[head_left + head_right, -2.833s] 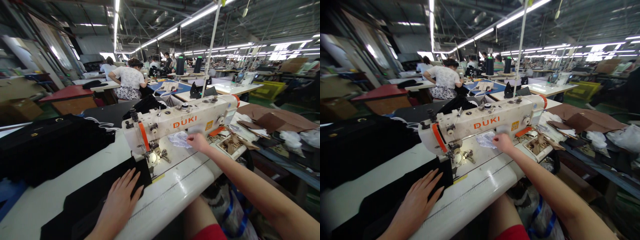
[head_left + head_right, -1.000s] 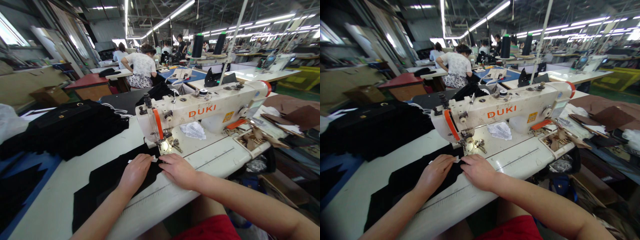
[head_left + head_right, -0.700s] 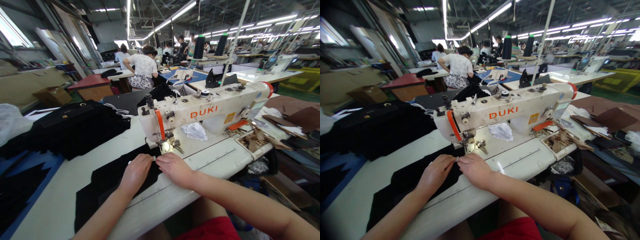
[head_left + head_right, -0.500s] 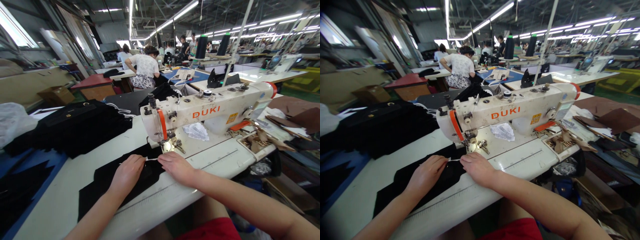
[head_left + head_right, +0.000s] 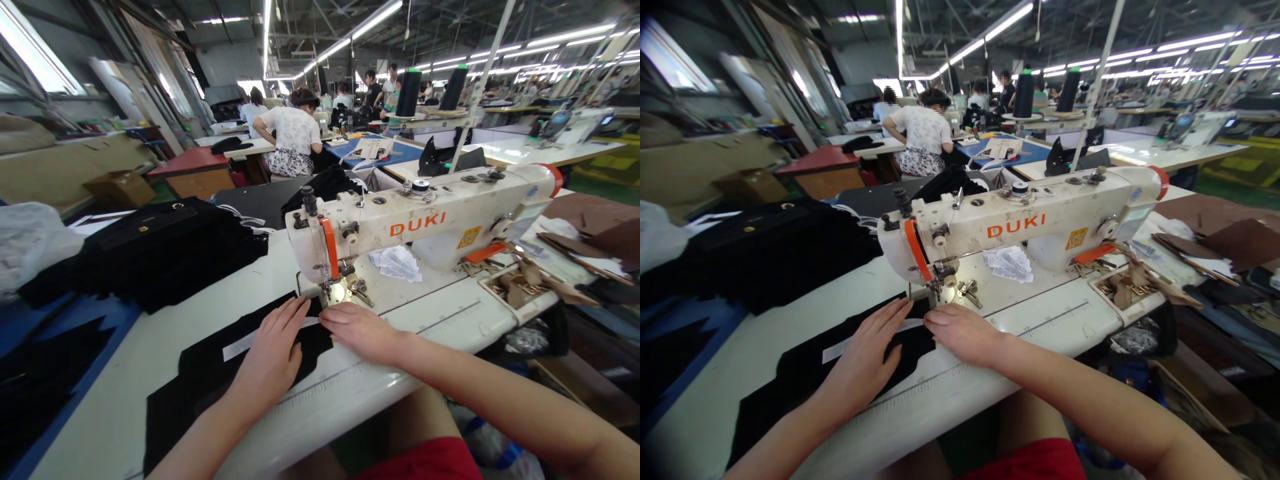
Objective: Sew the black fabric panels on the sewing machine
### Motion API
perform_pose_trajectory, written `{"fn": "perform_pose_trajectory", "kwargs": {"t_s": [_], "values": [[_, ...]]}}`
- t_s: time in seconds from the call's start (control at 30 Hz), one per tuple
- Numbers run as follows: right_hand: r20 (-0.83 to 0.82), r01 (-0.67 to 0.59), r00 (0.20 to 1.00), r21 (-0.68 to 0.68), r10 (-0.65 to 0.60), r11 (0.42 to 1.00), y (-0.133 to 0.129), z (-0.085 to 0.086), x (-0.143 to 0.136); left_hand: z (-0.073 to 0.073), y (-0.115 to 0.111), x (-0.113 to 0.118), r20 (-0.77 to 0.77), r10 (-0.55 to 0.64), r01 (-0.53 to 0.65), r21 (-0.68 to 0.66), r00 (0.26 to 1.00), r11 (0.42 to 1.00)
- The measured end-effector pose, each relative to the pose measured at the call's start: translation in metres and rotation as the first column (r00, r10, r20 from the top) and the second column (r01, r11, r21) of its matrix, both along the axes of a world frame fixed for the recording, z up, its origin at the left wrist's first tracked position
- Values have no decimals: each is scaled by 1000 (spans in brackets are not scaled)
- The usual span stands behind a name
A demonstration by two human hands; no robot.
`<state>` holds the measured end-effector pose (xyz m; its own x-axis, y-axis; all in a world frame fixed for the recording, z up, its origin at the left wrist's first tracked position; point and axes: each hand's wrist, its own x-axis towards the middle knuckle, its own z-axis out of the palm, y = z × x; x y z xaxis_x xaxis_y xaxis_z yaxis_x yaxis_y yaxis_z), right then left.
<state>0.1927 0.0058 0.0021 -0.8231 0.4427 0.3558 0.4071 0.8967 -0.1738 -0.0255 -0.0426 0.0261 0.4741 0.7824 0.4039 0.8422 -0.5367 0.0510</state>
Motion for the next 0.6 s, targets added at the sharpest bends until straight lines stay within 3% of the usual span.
{"fn": "perform_pose_trajectory", "kwargs": {"t_s": [0.13, 0.23, 0.4, 0.5, 0.6], "values": [[-20, -15, 1000, 43, 16, 999, 0, -1, -1, -4, 11, 5, 74, 8, -7, -14, 997, 1000], [-39, -1, 999, 52, 3, 999, -1, -2, -1, -8, 18, 1, 105, -50, 43, 67, 993, 997], [-75, 71, 995, 23, -70, 997, -11, 1, 3, -13, 16, 0, 56, -49, 33, 253, 997, 967], [-37, 8, 999, -24, -9, 1000, -21, 0, 7, -18, 14, 4, -15, -83, 84, 182, 996, 980], [14, -25, 1000, -43, 26, 999, -26, -3, 8, -24, 18, 7, 15, -103, 101, 88, 995, 991]]}}
